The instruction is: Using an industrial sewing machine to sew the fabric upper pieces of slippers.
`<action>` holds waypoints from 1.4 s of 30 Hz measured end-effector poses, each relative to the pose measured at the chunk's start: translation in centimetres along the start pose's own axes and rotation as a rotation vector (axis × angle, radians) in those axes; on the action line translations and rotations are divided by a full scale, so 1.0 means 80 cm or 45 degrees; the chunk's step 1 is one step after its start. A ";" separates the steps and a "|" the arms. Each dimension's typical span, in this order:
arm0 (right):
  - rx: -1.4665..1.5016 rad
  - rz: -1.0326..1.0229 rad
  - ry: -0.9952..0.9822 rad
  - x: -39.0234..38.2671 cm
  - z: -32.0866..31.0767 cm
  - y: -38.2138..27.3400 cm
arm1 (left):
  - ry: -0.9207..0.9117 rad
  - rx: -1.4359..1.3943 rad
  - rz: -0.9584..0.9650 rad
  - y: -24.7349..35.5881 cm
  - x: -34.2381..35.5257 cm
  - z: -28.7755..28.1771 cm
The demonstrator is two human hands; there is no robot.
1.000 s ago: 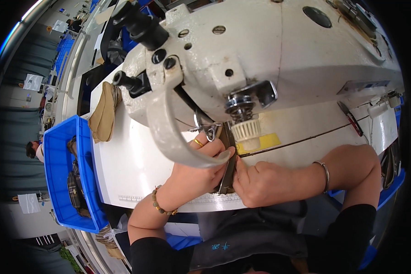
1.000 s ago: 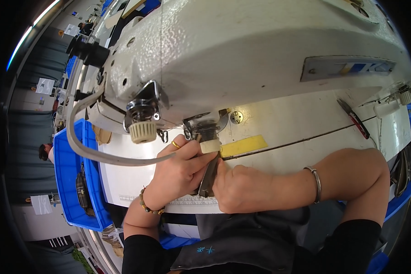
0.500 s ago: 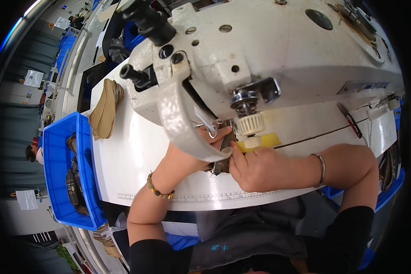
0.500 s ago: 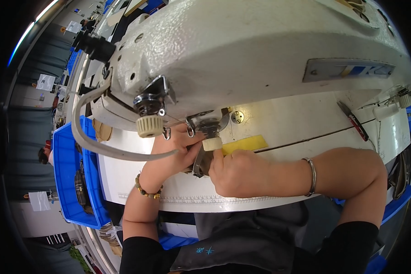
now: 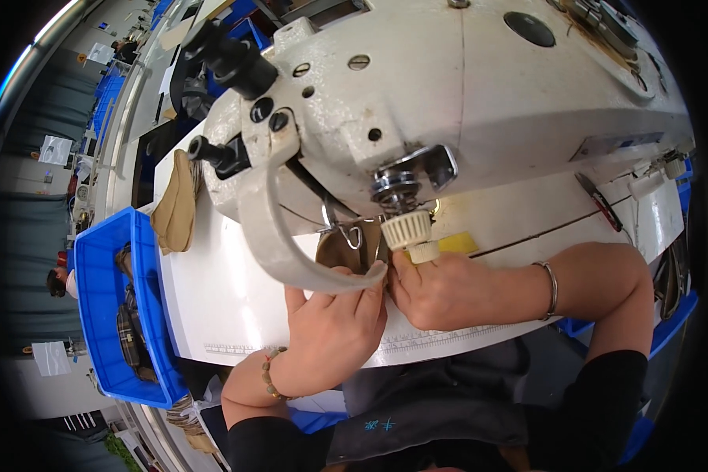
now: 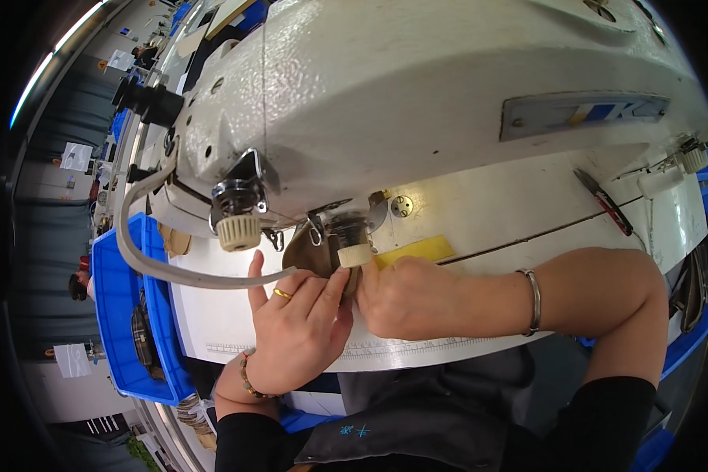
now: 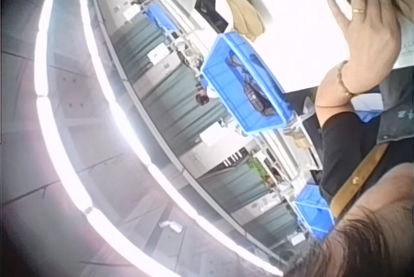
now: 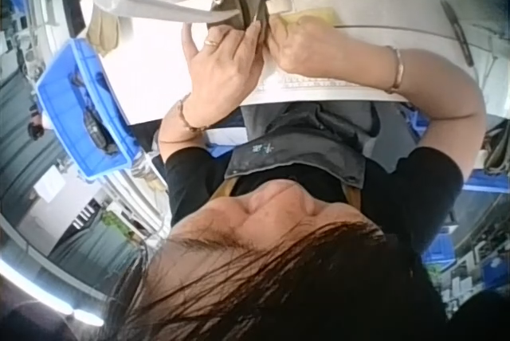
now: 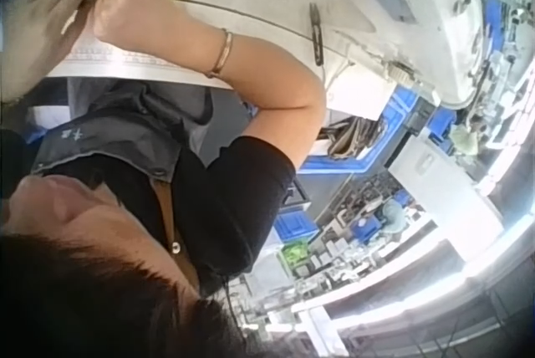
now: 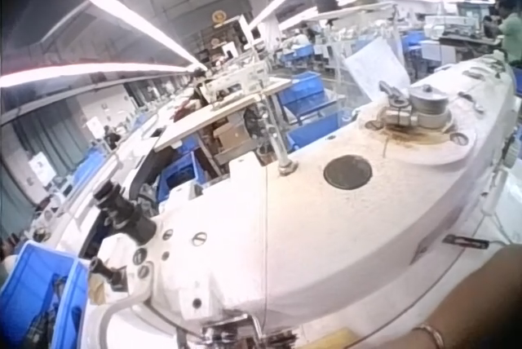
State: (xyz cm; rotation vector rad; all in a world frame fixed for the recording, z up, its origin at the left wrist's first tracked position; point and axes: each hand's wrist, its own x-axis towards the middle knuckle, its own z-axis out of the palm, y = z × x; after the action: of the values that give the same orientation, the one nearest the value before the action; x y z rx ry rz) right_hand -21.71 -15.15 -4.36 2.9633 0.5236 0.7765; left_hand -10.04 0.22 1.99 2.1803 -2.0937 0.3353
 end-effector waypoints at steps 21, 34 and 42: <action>-0.051 -0.066 -0.032 -0.006 -0.022 -0.021 | 0.052 -0.351 -0.074 -0.010 0.018 0.022; -0.088 -0.065 0.111 -0.002 -0.002 -0.007 | 0.004 -0.461 -0.110 -0.029 0.031 0.037; 0.020 0.077 0.155 0.002 0.015 0.012 | 0.026 -0.501 -0.071 -0.048 0.046 0.047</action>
State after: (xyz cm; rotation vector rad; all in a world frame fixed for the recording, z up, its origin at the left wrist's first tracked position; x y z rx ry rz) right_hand -20.72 -15.98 -5.24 2.9727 0.4493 0.9684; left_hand -5.78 -3.98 -0.56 1.9857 -1.8882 -0.0575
